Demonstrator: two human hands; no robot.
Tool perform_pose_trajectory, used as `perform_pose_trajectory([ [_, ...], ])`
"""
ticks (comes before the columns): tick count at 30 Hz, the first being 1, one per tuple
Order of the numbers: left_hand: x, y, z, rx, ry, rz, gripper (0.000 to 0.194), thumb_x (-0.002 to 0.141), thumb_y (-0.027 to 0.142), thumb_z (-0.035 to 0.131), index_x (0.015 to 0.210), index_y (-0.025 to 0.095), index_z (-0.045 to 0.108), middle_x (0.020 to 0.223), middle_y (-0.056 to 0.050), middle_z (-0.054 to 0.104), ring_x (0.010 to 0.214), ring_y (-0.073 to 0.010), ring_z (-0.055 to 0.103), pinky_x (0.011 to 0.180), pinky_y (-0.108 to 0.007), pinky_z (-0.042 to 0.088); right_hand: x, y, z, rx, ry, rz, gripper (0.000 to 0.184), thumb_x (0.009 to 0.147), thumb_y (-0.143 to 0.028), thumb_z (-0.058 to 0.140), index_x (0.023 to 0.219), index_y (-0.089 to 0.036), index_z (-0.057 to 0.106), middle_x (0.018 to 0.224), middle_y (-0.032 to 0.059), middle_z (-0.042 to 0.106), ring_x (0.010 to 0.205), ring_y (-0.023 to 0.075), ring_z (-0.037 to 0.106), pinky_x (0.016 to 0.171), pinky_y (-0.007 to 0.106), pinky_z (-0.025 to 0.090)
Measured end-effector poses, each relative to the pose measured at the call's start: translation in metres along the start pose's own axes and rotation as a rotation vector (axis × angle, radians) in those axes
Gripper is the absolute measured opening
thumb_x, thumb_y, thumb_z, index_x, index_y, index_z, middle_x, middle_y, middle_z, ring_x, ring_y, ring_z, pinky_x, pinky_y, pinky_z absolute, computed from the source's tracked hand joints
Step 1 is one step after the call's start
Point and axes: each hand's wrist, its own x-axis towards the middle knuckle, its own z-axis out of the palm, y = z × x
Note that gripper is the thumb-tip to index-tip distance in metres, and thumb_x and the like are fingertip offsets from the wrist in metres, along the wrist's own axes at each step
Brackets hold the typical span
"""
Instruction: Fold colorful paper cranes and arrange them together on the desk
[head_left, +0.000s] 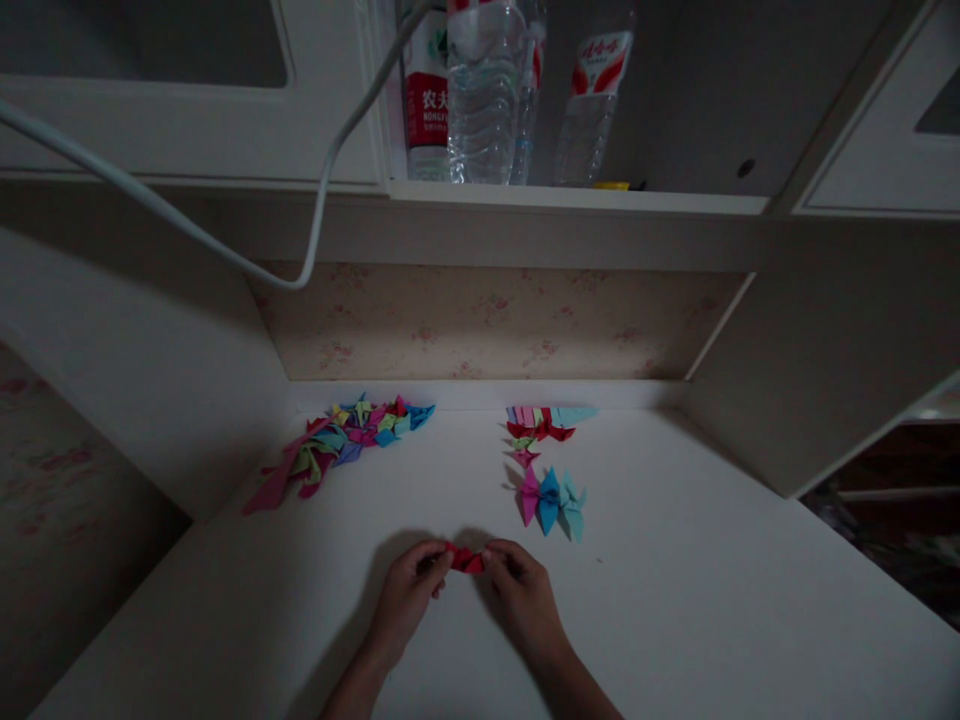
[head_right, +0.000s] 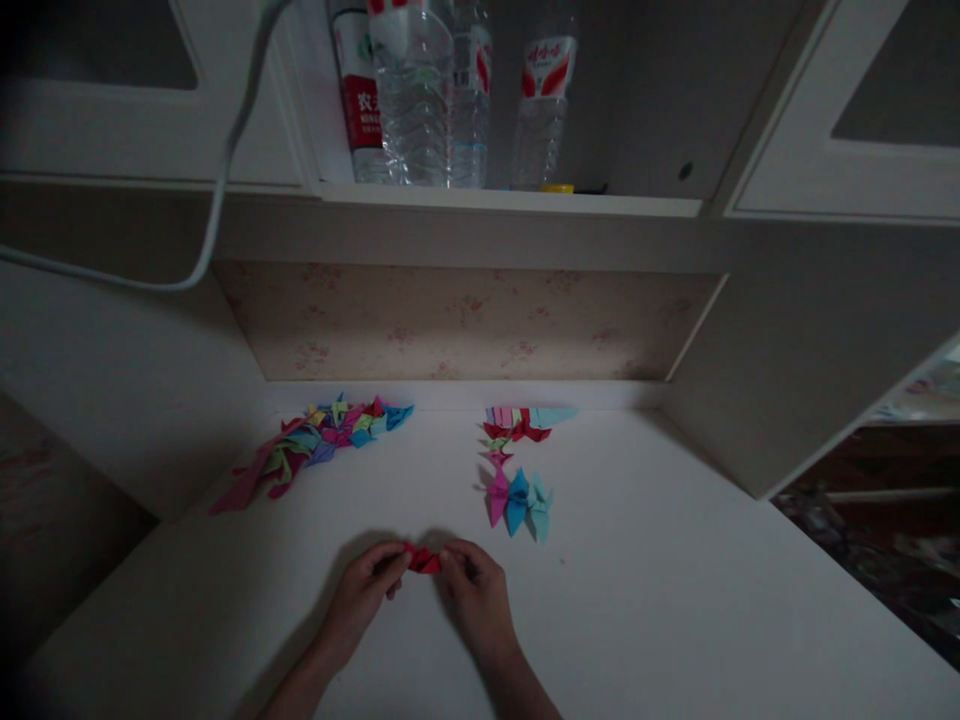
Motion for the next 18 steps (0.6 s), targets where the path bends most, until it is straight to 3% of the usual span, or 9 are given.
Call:
perform_pose_trajectory([
  [2,0.0,-0.002,0.0,0.011,-0.006,0.003,0.037,0.073,0.049,0.066,0.084,0.014,0.07,0.056,0.002,0.054,0.052,-0.012,0.047,0.049,-0.021,0.036,-0.002,-0.003,0.001,-0.027,-0.001,-0.017,0.031,0.079,-0.048,0.064,0.082,-0.017,0.07,0.067,0.0023,0.064,0.061,0.0153,0.053,0.058,0.024,0.042],
  [5,-0.001,-0.006,0.0,0.031,-0.023,0.012,0.038,0.073,0.05,0.065,0.087,0.015,0.069,0.06,0.001,0.057,0.053,-0.0115,0.048,0.048,-0.02,0.037,-0.012,-0.008,-0.003,0.0,-0.002,0.044,0.033,0.079,-0.05,0.062,0.08,-0.017,0.069,0.054,-0.0017,0.055,0.05,0.0123,0.046,0.047,0.022,0.035],
  [8,-0.001,-0.009,0.001,0.055,-0.028,0.003,0.04,0.074,0.052,0.064,0.089,0.015,0.068,0.061,0.001,0.057,0.052,-0.0112,0.049,0.047,-0.02,0.037,-0.025,-0.02,-0.024,0.036,0.067,0.079,0.036,0.079,-0.052,0.061,0.082,-0.017,0.067,0.049,-0.0036,0.049,0.046,0.0116,0.043,0.045,0.022,0.034],
  [12,0.002,-0.011,0.002,0.069,-0.015,-0.006,0.041,0.075,0.055,0.061,0.081,0.015,0.067,0.055,0.003,0.051,0.05,-0.0107,0.046,0.046,-0.019,0.036,-0.019,-0.052,-0.086,-0.022,0.302,0.0,0.035,0.078,-0.051,0.063,0.091,-0.018,0.066,0.058,-0.0009,0.057,0.05,0.0131,0.048,0.048,0.024,0.038],
  [15,0.005,-0.011,0.004,0.075,-0.013,0.003,0.041,0.075,0.055,0.061,0.079,0.015,0.066,0.057,0.003,0.051,0.05,-0.011,0.047,0.045,-0.019,0.035,0.016,-0.07,-0.143,-0.137,0.467,-0.082,0.038,0.079,-0.051,0.062,0.096,-0.017,0.066,0.065,0.0018,0.061,0.05,0.0124,0.049,0.046,0.024,0.036],
  [18,0.005,-0.014,0.005,0.11,-0.011,0.021,0.04,0.077,0.055,0.059,0.08,0.016,0.065,0.058,0.002,0.052,0.05,-0.0113,0.048,0.045,-0.019,0.036,0.063,-0.068,-0.189,-0.293,0.552,-0.04,0.047,0.076,-0.054,0.061,0.101,-0.015,0.066,0.061,0.0034,0.062,0.049,0.0152,0.054,0.043,0.024,0.04],
])
